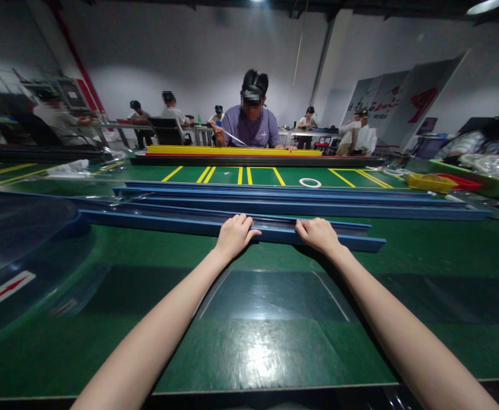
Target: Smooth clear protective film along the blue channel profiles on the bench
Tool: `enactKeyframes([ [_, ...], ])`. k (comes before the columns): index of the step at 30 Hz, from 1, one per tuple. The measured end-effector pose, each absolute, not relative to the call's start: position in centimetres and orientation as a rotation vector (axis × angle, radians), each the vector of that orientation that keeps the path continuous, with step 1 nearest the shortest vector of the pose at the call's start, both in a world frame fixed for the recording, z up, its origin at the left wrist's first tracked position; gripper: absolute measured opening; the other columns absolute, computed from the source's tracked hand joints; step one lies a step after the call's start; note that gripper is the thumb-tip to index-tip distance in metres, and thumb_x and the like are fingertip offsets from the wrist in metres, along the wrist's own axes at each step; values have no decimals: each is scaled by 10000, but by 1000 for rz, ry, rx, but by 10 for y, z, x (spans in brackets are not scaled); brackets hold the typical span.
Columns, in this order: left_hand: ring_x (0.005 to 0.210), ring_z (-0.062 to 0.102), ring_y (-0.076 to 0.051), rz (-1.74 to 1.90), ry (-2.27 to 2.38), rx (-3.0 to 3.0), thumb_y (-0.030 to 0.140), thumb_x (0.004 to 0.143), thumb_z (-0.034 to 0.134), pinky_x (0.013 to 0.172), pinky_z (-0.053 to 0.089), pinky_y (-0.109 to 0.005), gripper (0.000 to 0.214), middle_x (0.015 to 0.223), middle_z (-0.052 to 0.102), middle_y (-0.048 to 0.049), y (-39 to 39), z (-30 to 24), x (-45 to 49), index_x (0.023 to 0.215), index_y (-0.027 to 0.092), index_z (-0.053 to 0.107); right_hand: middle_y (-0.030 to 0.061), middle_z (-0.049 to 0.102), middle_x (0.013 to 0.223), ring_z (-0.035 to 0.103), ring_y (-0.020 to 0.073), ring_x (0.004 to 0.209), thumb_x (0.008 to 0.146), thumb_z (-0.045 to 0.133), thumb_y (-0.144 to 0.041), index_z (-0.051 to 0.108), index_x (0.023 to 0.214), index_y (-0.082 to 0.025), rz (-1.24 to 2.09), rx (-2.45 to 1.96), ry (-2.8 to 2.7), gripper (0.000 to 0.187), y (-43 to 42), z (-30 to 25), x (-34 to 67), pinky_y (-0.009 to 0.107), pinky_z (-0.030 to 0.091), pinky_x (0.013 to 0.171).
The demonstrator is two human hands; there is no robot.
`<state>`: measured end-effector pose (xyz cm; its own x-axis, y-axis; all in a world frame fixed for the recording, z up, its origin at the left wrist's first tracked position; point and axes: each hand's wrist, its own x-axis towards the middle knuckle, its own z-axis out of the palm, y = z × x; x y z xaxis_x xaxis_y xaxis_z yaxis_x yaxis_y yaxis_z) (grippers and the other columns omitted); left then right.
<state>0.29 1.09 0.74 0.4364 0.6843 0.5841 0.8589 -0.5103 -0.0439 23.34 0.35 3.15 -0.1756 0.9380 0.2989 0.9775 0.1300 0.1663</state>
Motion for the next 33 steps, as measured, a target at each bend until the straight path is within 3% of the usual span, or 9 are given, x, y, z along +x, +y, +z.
enactKeyframes([
  [17, 779, 501, -173, -700, -1271, -2328, 467, 855, 362, 650, 331, -270, 337, 807, 560, -38, 10, 6, 2, 796, 183, 533, 79, 679, 757, 607, 170, 671, 879, 214, -345, 657, 734, -181, -486, -1906, -2303, 494, 3, 31, 234, 252, 263, 528],
  [29, 840, 481, -184, -803, -1014, -2476, 258, 877, 386, 700, 342, -291, 189, 938, 566, -60, 9, 5, 7, 970, 165, 522, 59, 634, 787, 554, 139, 736, 884, 284, -303, 554, 783, -174, -521, -1566, -2275, 316, 3, 27, 209, 226, 273, 581],
  [33, 868, 483, -190, -831, -1024, -2527, 262, 866, 404, 726, 356, -298, 186, 942, 560, -68, 8, 6, 9, 968, 155, 518, 50, 642, 787, 565, 136, 703, 887, 295, -304, 548, 769, -180, -447, -1625, -2241, 305, 5, 27, 199, 230, 268, 567],
])
